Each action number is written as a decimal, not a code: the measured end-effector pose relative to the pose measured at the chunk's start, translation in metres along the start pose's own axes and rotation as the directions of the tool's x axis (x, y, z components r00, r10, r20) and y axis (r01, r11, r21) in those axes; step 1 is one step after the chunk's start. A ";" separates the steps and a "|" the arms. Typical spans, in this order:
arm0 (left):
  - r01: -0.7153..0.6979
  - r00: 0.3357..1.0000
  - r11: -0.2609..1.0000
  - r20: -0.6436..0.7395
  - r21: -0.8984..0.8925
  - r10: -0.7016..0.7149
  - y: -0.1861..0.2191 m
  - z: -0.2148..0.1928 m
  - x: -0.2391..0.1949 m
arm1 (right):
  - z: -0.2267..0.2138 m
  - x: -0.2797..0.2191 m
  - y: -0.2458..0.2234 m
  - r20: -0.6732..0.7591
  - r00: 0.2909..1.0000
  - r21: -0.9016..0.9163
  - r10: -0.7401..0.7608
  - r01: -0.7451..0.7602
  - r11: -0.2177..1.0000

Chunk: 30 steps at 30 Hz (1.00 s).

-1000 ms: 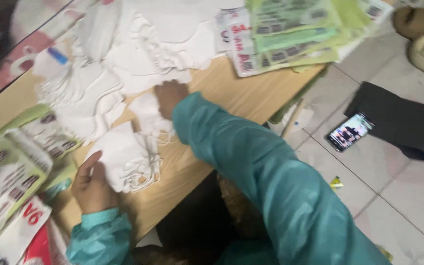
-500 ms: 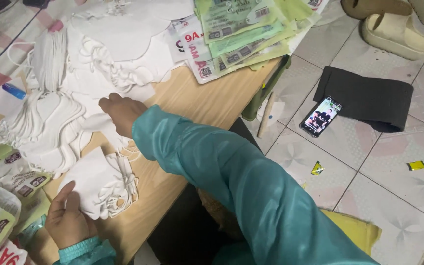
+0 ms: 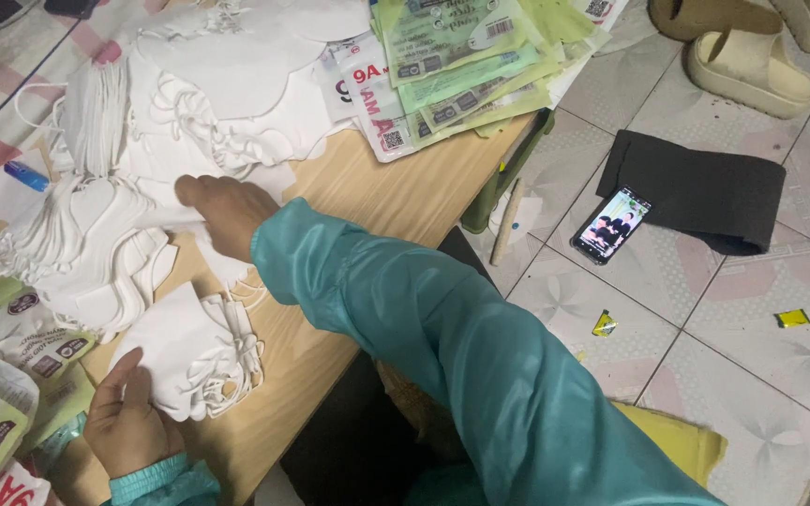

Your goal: Folding individual face masks and placing them into plastic packaging sleeves.

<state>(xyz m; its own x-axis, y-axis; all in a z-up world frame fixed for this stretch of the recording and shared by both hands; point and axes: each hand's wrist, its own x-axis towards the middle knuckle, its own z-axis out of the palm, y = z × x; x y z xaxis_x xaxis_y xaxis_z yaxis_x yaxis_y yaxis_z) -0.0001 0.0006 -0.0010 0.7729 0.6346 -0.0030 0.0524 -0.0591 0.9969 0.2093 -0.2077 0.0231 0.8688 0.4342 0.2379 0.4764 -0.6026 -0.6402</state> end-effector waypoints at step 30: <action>-0.116 0.993 0.991 -0.021 0.073 0.117 0.006 0.008 -0.006 | 0.019 -0.001 0.014 0.239 0.934 -0.337 0.265 -0.176 0.925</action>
<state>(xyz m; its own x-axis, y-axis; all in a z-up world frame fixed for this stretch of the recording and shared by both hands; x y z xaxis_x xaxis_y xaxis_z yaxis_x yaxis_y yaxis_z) 0.0007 -0.0096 0.0041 0.7602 0.6393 0.1158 0.0086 -0.1881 0.9821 0.2120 -0.2035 -0.0001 0.9058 0.4058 -0.1216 0.3330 -0.8596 -0.3876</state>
